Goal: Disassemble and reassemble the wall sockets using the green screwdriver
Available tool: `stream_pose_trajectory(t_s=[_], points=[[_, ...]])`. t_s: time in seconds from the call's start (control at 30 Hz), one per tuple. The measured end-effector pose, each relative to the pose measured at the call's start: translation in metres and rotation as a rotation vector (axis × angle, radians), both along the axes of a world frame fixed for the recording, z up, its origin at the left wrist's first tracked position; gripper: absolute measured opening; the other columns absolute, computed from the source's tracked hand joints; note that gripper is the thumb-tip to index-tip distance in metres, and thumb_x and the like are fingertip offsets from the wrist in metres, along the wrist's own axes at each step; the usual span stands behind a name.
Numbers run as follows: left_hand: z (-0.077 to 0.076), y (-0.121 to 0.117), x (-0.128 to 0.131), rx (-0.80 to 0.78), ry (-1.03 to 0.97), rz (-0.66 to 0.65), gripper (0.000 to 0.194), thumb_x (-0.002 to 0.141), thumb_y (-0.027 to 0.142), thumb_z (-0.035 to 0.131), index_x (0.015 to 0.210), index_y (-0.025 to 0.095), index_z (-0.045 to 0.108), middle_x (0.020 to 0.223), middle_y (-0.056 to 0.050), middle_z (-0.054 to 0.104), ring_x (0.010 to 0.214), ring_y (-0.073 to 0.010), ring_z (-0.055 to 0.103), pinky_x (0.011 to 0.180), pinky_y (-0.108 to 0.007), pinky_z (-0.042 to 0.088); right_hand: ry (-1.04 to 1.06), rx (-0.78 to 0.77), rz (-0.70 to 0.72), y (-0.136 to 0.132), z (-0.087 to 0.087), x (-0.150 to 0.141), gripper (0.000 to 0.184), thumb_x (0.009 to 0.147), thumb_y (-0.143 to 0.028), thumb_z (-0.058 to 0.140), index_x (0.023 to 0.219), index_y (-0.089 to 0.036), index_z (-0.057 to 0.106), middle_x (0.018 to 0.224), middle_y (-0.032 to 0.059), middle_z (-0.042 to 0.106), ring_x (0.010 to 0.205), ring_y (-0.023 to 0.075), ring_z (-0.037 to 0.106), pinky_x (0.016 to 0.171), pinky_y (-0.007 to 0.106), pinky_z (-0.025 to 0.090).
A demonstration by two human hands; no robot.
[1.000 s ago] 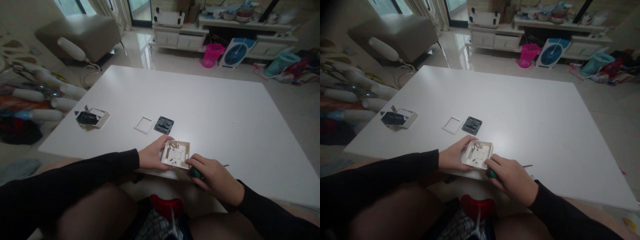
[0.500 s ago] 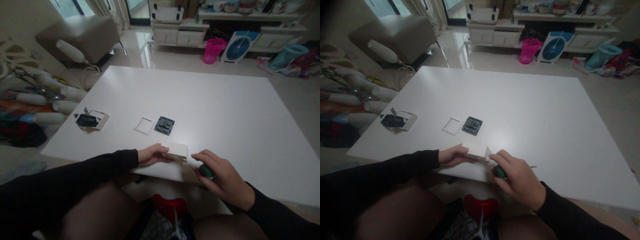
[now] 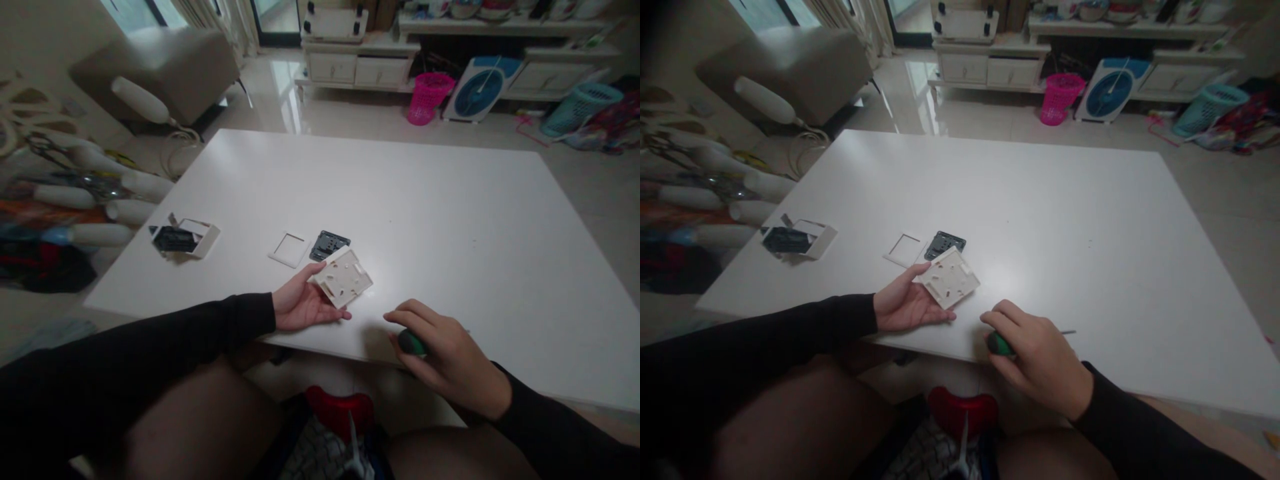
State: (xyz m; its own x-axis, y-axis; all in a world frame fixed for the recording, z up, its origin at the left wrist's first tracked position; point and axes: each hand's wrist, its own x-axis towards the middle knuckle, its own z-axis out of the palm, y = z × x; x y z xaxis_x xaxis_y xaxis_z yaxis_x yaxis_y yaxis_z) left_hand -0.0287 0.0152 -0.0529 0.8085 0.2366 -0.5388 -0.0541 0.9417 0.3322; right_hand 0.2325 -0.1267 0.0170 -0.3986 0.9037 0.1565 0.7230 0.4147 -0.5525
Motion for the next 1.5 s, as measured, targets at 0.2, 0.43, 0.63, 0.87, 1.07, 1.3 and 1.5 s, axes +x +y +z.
stream_pose_trajectory(t_s=[0.2, 0.43, 0.63, 0.87, 1.07, 1.3, 1.5], points=[[0.004, 0.001, 0.001, -0.028, 0.038, 0.002, 0.086, 0.096, 0.072, 0.055, 0.146, 0.002, 0.045, 0.107, -0.018, 0.073, 0.100, -0.0301, 0.079, 0.092, -0.034, 0.062, 0.003, -0.002, 0.015, 0.001, 0.002, 0.001, 0.029, 0.093, -0.013, 0.055, 0.121, -0.021, 0.058, 0.102, 0.0078, 0.068, 0.078, 0.0205, 0.069, 0.063, 0.030, 0.053], [0.010, -0.004, -0.002, -0.026, -0.020, 0.029, 0.084, 0.095, 0.068, 0.060, 0.150, 0.007, 0.041, 0.115, -0.017, 0.074, 0.104, -0.0284, 0.079, 0.089, -0.030, 0.062, 0.002, -0.015, 0.025, -0.001, 0.001, 0.001, 0.028, 0.093, -0.013, 0.054, 0.119, -0.021, 0.058, 0.101, 0.0070, 0.067, 0.077, 0.0201, 0.068, 0.063, 0.030, 0.052], [0.002, -0.002, -0.004, -0.061, -0.096, -0.019, 0.094, 0.087, 0.078, 0.063, 0.141, 0.002, 0.051, 0.112, -0.020, 0.076, 0.104, -0.0317, 0.079, 0.091, -0.033, 0.061, -0.003, -0.024, 0.024, -0.001, 0.000, 0.001, 0.028, 0.093, -0.013, 0.054, 0.119, -0.022, 0.058, 0.100, 0.0061, 0.066, 0.076, 0.0196, 0.067, 0.062, 0.030, 0.051], [0.006, -0.006, -0.009, -0.068, -0.293, -0.153, 0.095, 0.083, 0.083, 0.058, 0.137, 0.005, 0.057, 0.111, -0.020, 0.075, 0.094, -0.0305, 0.077, 0.080, -0.035, 0.059, -0.006, -0.017, 0.021, -0.002, 0.000, 0.001, 0.029, 0.092, -0.013, 0.055, 0.120, -0.021, 0.058, 0.099, 0.0060, 0.067, 0.075, 0.0193, 0.067, 0.062, 0.030, 0.050], [0.007, -0.013, -0.013, -0.054, -0.418, -0.240, 0.101, 0.074, 0.083, 0.062, 0.141, 0.008, 0.056, 0.119, -0.020, 0.073, 0.092, -0.0318, 0.074, 0.075, -0.038, 0.058, 0.002, -0.013, 0.021, -0.002, 0.001, 0.001, 0.030, 0.092, -0.012, 0.055, 0.120, -0.021, 0.058, 0.098, 0.0061, 0.067, 0.075, 0.0190, 0.068, 0.061, 0.029, 0.050], [0.023, -0.010, -0.014, 0.072, -0.359, -0.288, 0.104, 0.065, 0.089, 0.061, 0.127, 0.006, 0.065, 0.106, -0.019, 0.076, 0.083, -0.0317, 0.074, 0.069, -0.037, 0.055, -0.009, -0.014, 0.028, -0.001, 0.000, 0.003, 0.030, 0.091, -0.012, 0.055, 0.120, -0.021, 0.058, 0.097, 0.0065, 0.068, 0.075, 0.0195, 0.068, 0.062, 0.029, 0.051], [0.042, -0.003, -0.007, 0.429, -0.150, -0.307, 0.097, 0.057, 0.083, 0.079, 0.124, 0.015, 0.061, 0.108, -0.014, 0.073, 0.090, -0.0321, 0.072, 0.085, -0.046, 0.054, -0.018, -0.003, 0.011, 0.000, 0.003, 0.003, 0.027, 0.090, -0.012, 0.055, 0.115, -0.021, 0.061, 0.096, 0.0067, 0.069, 0.074, 0.0187, 0.068, 0.062, 0.028, 0.051]])
